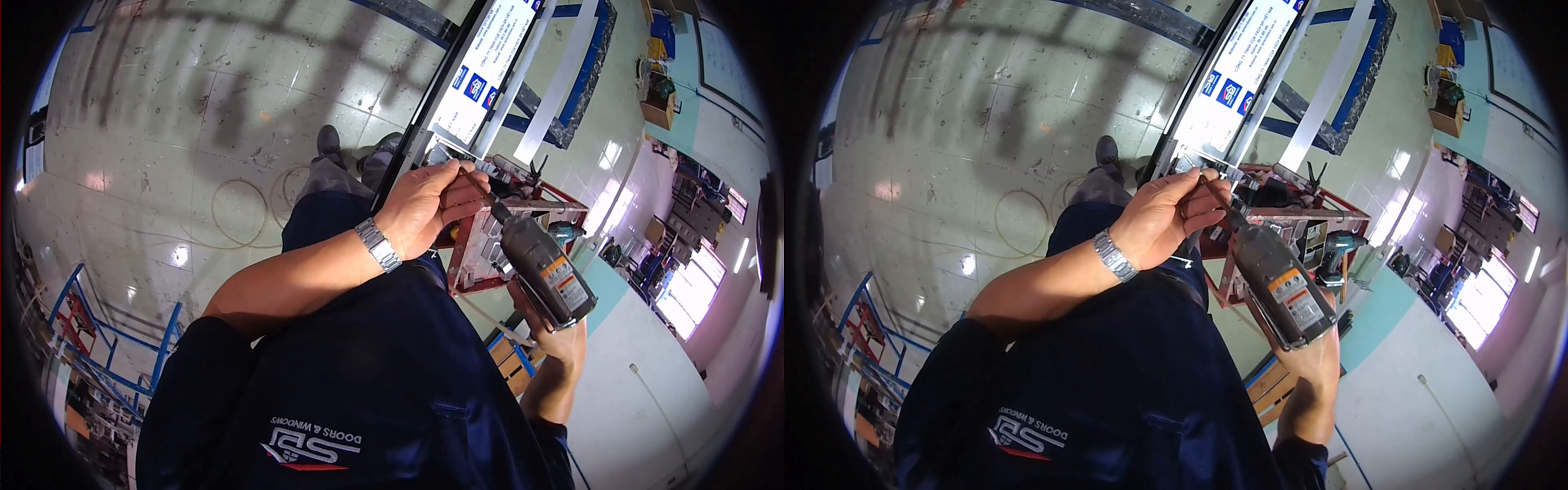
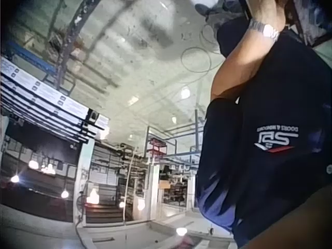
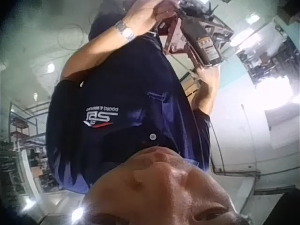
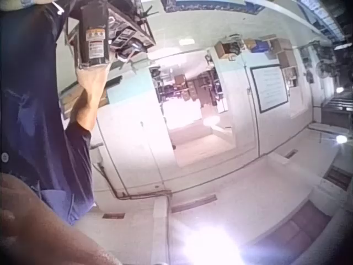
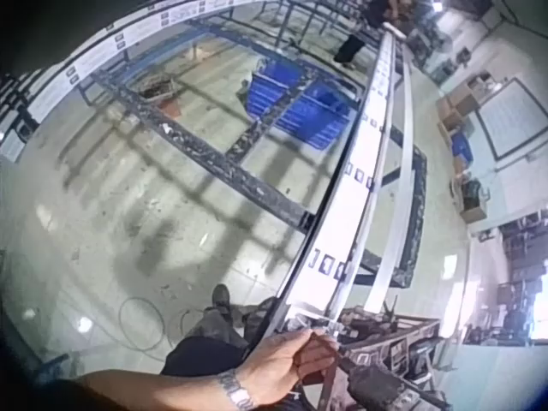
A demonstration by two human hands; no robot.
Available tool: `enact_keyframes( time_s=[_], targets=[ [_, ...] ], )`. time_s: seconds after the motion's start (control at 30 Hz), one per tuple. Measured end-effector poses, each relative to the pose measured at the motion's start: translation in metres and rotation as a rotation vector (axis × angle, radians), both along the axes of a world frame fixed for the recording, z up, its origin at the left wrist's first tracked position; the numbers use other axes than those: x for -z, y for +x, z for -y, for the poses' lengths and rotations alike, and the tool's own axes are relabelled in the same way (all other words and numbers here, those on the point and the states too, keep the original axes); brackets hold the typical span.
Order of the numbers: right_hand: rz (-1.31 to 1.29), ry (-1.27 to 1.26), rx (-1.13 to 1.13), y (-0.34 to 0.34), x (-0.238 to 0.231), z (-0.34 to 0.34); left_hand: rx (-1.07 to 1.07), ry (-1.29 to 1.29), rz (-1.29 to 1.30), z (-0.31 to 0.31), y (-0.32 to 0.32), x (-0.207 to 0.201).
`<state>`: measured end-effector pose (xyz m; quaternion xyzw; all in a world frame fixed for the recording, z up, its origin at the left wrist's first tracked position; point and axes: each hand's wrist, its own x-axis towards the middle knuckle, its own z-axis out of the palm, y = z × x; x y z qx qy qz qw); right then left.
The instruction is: The person assembles metal brackets onto a long metal frame by securing them with screws using a power drill and an impact driver.
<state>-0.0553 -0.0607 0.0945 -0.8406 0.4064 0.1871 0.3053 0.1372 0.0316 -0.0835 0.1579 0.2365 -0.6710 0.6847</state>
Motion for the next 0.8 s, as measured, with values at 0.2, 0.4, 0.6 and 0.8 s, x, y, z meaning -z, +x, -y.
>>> enact_keyframes(
  time_s=[0.2, 0.4, 0.6, 0.8],
  targets=[
    [-0.021, -0.136, -0.274, 0.038, -0.005, 0.023, -0.035, -0.050, -0.039, -0.001, 0.000, 0.009],
    [-0.090, -0.145, -0.340, 0.059, -0.004, 0.038, -0.065, -0.003, -0.005, 0.000, 0.002, 0.006],
    [-0.220, -0.058, -0.295, 0.075, -0.012, 0.054, 0.369, 0.147, 1.254, -0.043, 0.041, -0.006],
    [-0.215, 0.200, -0.163, 0.140, -0.013, 0.058, 0.380, 0.203, 1.739, -0.048, 0.022, 0.035]
  ],
)
